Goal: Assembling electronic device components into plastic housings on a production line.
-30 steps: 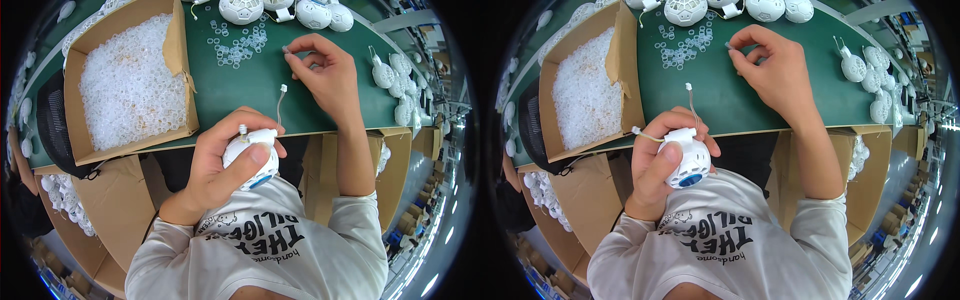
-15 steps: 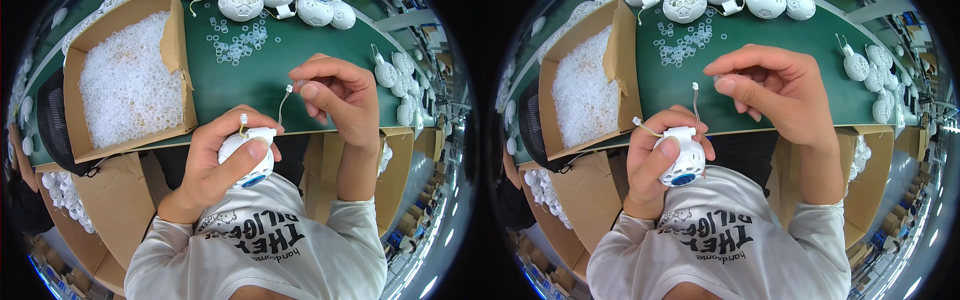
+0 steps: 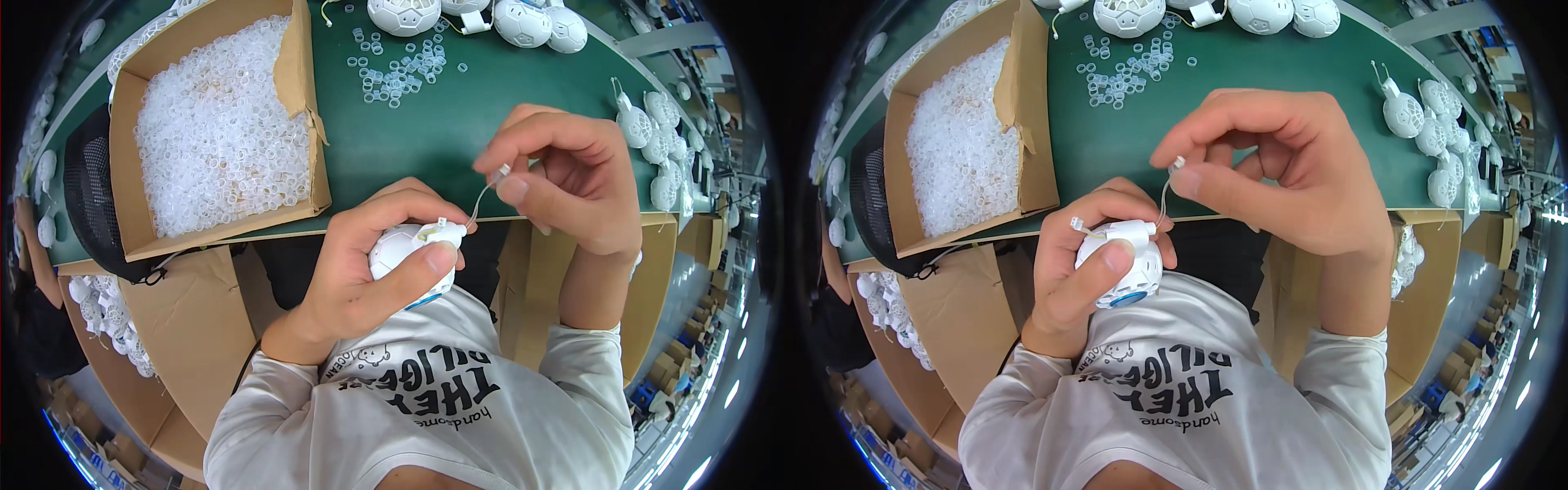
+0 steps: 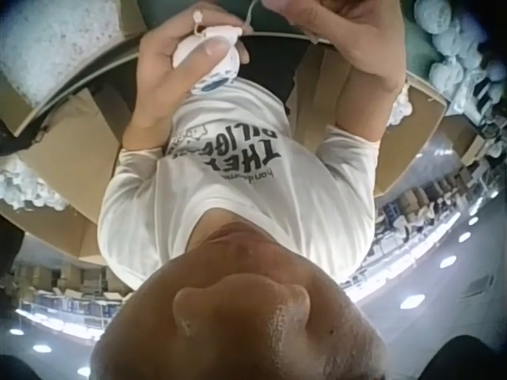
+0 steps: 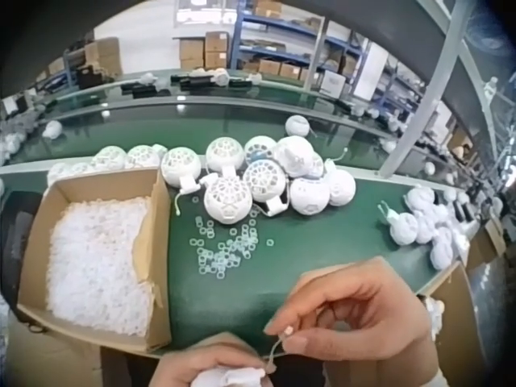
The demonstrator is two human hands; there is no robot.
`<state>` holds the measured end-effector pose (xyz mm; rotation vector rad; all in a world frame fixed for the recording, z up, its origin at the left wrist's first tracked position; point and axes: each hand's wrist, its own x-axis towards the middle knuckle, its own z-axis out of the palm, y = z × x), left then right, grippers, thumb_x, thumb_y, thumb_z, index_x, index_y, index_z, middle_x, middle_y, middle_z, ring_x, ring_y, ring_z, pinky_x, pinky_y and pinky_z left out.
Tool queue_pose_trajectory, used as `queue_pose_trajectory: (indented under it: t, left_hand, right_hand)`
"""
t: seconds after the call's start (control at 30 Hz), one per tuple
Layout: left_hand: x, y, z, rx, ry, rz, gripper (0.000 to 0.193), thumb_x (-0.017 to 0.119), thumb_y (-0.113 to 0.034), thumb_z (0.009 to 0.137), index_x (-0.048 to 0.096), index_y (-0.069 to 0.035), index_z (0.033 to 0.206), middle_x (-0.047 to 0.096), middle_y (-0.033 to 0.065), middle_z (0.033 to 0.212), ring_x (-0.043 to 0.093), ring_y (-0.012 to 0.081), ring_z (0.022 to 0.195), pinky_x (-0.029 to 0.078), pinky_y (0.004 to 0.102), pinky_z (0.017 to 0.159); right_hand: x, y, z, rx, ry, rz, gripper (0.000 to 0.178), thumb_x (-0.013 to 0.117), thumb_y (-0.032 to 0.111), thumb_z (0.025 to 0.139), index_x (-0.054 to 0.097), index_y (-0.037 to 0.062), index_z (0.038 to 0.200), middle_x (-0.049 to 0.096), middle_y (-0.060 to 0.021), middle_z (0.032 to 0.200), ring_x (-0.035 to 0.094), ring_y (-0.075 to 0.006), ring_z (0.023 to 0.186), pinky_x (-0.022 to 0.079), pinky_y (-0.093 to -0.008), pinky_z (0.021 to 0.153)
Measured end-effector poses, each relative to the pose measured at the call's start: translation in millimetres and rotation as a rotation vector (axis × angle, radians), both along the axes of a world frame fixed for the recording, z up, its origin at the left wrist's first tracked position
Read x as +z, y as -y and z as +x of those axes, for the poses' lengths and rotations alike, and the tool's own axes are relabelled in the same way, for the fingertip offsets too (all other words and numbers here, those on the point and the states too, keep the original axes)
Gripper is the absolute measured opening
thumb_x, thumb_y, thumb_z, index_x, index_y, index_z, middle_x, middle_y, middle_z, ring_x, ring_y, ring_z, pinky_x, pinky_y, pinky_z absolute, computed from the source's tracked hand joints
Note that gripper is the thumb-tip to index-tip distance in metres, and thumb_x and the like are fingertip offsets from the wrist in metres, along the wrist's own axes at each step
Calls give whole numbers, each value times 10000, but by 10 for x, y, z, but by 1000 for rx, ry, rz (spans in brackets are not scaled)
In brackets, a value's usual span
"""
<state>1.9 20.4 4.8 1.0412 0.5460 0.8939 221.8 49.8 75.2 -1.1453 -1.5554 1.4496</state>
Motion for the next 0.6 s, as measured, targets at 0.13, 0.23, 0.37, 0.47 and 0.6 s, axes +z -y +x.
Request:
queue_pose_trajectory:
  t: [0.13, 0.23, 0.37, 0.47, 0.6]
  left_hand:
    - [143, 2, -292, -49, 29, 47, 345, 609, -219, 909, 636, 73, 1092, 600, 178, 1029, 669, 247, 887, 524, 329, 784]
    - [402, 326, -310, -155, 168, 9, 330, 736, -139, 864, 636, 43, 1121, 606, 117, 1037, 644, 192, 951, 505, 308, 826]
    - [1050, 700, -422, -382, 439, -262, 373, 751, -138, 863, 542, 1, 1138, 571, 70, 1043, 570, 134, 995, 456, 283, 857]
    - [1121, 759, -912, -158, 441, -131, 349, 716, -149, 890, 510, -11, 1135, 549, 75, 1083, 534, 112, 1055, 429, 286, 898]
    - [1086, 485, -1385, -141, 380, -85, 433, 652, -208, 946, 488, 2, 1288, 509, 80, 1249, 491, 132, 1178, 395, 287, 985]
  right_hand:
    - [306, 15, -264, 91, 202, -55, 172, 715, 40, 794, 727, -39, 947, 640, -126, 861, 575, -141, 759, 447, -266, 584]
    - [740, 457, -353, -16, 310, 98, 268, 760, 199, 766, 767, -23, 916, 619, -80, 842, 552, -174, 740, 402, -303, 617]
    - [1593, 1158, -664, -248, 513, 178, 308, 741, 310, 807, 765, 34, 942, 500, -53, 796, 411, -141, 705, 276, -275, 599]
    - [1660, 1003, -1174, -135, 390, 317, 272, 719, 282, 835, 749, 45, 964, 484, -43, 796, 397, -140, 713, 272, -273, 608]
    - [1454, 793, -1583, -87, 250, 537, 202, 675, 228, 891, 717, 68, 1008, 451, -25, 796, 368, -137, 730, 263, -269, 626]
